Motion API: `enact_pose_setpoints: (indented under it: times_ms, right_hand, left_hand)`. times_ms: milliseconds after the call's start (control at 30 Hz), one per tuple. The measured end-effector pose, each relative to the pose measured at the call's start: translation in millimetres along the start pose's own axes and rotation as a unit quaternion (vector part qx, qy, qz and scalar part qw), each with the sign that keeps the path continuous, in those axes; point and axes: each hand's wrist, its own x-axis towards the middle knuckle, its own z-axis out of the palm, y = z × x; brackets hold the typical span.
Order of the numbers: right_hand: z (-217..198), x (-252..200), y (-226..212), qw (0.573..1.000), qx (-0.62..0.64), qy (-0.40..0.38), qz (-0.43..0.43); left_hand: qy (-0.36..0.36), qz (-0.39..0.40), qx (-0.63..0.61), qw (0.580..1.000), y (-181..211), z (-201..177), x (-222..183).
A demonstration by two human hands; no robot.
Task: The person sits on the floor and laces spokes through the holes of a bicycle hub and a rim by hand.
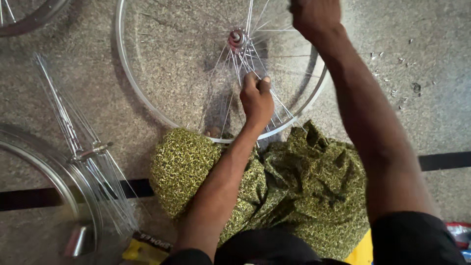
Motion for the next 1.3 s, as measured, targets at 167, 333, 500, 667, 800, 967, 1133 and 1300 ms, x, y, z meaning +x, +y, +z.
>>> enact_pose_setpoints:
  times_ms: [167, 333, 500, 667, 800, 967, 1133, 1300]
  right_hand:
    - [-68.3, -89.4, -53.1, 0.907, 0.05, -0.369, 0.198]
    - [-104.9, -185.2, -126.8, 0.858, 0.374, -0.194, 0.295]
    - [-98.0, -261.3, -128.4, 0.467, 0.69, 0.088, 0.546]
    - [-52.4, -311.1, -125.5, 0.27, 0.861, 0.179, 0.391]
    - [-42.2, -302.5, -122.8, 0.341, 0.742, 0.21, 0.538]
    - [-53.3, -275.1, -131.5, 0.349, 0.734, 0.206, 0.546]
    - [-45.3, -261.0, -142.1, 0.342, 0.727, 0.2, 0.561]
    - [-30.8, -261.5, -144.1, 0.3, 0.751, 0.193, 0.556]
  left_hand:
    - [-0.028, 0.031, 0.035, 0.999, -5.0, 2.3, 6.9]
    - [-0.077, 0.027, -0.084, 0.993, -13.0, 5.5, 15.5]
    - [-0.183, -0.059, -0.143, 0.971, -27.8, -1.6, 10.7]
    - [-0.314, -0.053, 0.09, 0.944, -38.1, 2.3, -16.1]
    - [-0.321, -0.058, 0.113, 0.939, -18.9, -7.7, -32.7]
    - [-0.296, -0.093, 0.12, 0.943, 0.9, -21.4, -41.1]
    - [-0.198, 0.044, 0.187, 0.961, -19.1, -13.1, -42.2]
    - [-0.261, 0.036, 0.222, 0.939, -38.9, -3.8, -37.6]
